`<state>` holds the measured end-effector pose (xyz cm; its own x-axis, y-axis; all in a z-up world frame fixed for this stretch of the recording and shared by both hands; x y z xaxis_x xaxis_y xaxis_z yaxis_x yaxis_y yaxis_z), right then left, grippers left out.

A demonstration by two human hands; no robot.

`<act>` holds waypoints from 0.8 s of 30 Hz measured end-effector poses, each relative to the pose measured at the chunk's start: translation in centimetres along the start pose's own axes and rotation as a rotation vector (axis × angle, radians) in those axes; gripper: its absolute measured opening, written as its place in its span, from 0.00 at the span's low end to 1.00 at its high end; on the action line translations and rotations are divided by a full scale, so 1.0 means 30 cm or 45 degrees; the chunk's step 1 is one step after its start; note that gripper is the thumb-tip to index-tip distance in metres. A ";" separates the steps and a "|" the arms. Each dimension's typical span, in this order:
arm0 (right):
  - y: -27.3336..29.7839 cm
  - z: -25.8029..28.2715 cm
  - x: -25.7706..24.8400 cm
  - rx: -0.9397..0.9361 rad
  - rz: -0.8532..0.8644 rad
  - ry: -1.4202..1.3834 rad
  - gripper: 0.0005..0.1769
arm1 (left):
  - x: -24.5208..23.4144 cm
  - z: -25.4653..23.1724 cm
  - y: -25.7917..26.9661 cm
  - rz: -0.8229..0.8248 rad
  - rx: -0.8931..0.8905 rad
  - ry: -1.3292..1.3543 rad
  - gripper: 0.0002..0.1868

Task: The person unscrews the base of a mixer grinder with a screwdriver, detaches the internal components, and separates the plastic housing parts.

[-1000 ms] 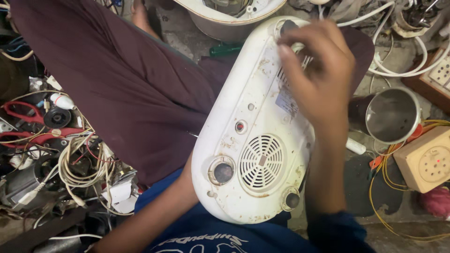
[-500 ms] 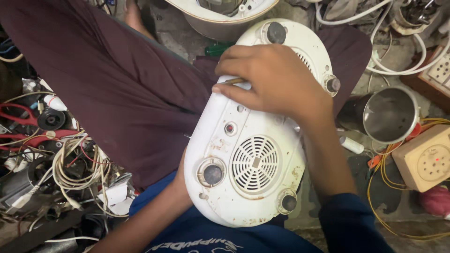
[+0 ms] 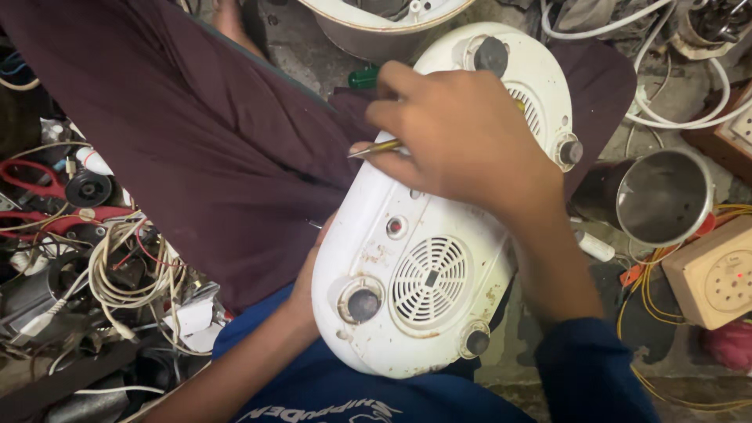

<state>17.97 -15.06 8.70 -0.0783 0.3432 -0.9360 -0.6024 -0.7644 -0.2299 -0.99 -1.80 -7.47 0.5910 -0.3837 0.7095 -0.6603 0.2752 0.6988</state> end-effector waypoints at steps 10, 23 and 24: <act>0.001 0.027 -0.040 0.048 -0.119 0.033 0.13 | 0.091 -0.067 -0.009 0.304 0.100 -0.070 0.18; 0.046 0.041 -0.035 0.042 -0.262 -0.187 0.09 | 0.088 -0.073 -0.002 0.097 0.123 -0.153 0.19; 0.061 0.057 -0.042 0.084 -0.298 -0.269 0.10 | 0.086 -0.070 0.002 0.045 0.116 -0.146 0.19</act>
Point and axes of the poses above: each hand's wrist, its own y-axis away from the middle knuckle, its own x-axis out of the palm, z = x × y, the point moved 2 cm from there along -y, towards the middle knuckle, and after that the axes turned 9 degrees about -z, right-handed, at the moved point
